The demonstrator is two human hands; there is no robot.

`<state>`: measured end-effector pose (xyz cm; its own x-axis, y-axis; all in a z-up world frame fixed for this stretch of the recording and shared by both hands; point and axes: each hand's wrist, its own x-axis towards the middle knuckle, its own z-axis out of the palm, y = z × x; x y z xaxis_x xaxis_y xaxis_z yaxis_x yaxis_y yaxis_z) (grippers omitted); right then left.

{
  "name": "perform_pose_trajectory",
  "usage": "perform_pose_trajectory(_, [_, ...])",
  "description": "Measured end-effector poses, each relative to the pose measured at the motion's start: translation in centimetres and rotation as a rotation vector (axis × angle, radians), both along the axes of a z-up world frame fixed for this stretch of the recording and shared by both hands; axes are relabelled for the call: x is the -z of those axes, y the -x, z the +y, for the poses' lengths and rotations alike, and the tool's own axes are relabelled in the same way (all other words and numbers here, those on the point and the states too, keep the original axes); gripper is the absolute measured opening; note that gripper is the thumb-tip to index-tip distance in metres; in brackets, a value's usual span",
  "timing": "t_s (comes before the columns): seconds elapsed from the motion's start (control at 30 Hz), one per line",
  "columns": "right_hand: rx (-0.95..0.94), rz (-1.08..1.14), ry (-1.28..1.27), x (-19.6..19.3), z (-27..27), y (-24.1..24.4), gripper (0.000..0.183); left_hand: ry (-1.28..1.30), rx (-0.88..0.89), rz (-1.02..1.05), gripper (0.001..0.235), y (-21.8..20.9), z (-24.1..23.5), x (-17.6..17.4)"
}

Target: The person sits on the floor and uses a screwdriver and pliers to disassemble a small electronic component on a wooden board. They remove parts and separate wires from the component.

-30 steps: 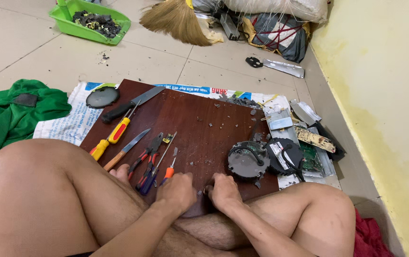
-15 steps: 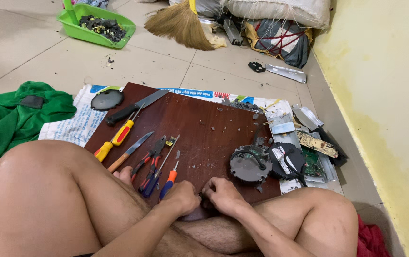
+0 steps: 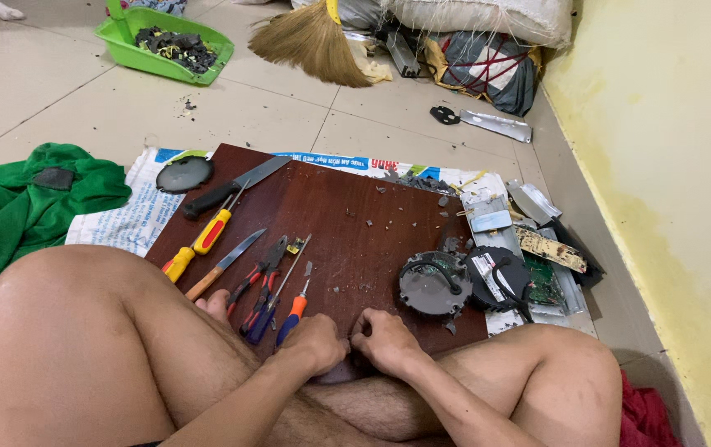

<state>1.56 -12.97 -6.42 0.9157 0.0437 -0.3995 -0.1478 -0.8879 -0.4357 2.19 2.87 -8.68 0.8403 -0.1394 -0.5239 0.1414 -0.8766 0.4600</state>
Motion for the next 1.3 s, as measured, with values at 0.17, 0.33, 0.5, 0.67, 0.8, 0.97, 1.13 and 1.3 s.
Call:
perform_pose_trajectory(0.17, [0.036,0.036,-0.006,-1.6,0.7,0.5,0.009,-0.003,-0.015,0.058,0.046,0.9,0.3,-2.9])
perform_pose_trajectory(0.33, [0.07,0.024,0.022,-1.0,0.8,0.4,0.015,-0.041,-0.016,0.049,0.05,1.0,0.1,-2.7])
perform_pose_trajectory(0.5, [0.163,-0.031,-0.083,-3.2,1.0,1.2,0.016,0.012,-0.054,0.073,0.043,2.0,0.5,-6.0])
perform_pose_trajectory(0.67, [0.166,-0.117,-0.122,-1.9,0.6,1.1,0.012,0.067,-0.042,-0.029,0.036,2.0,0.7,-4.6])
perform_pose_trajectory(0.8, [0.061,-0.21,-0.107,-0.2,-0.5,0.7,0.007,0.074,-0.027,-0.301,0.024,-0.1,0.3,1.5])
perform_pose_trajectory(0.97, [0.123,-0.23,-0.179,-2.7,0.3,1.8,0.013,0.136,-0.069,-0.237,0.022,0.9,0.2,-2.6])
perform_pose_trajectory(1.13, [0.086,-0.282,-0.178,-3.1,0.5,1.9,0.028,0.135,-0.048,-0.299,0.025,1.0,0.6,-2.5])
perform_pose_trajectory(1.3, [0.153,0.054,-0.44,-5.3,0.6,2.0,0.017,0.235,0.017,-0.353,0.024,1.8,0.6,-3.9])
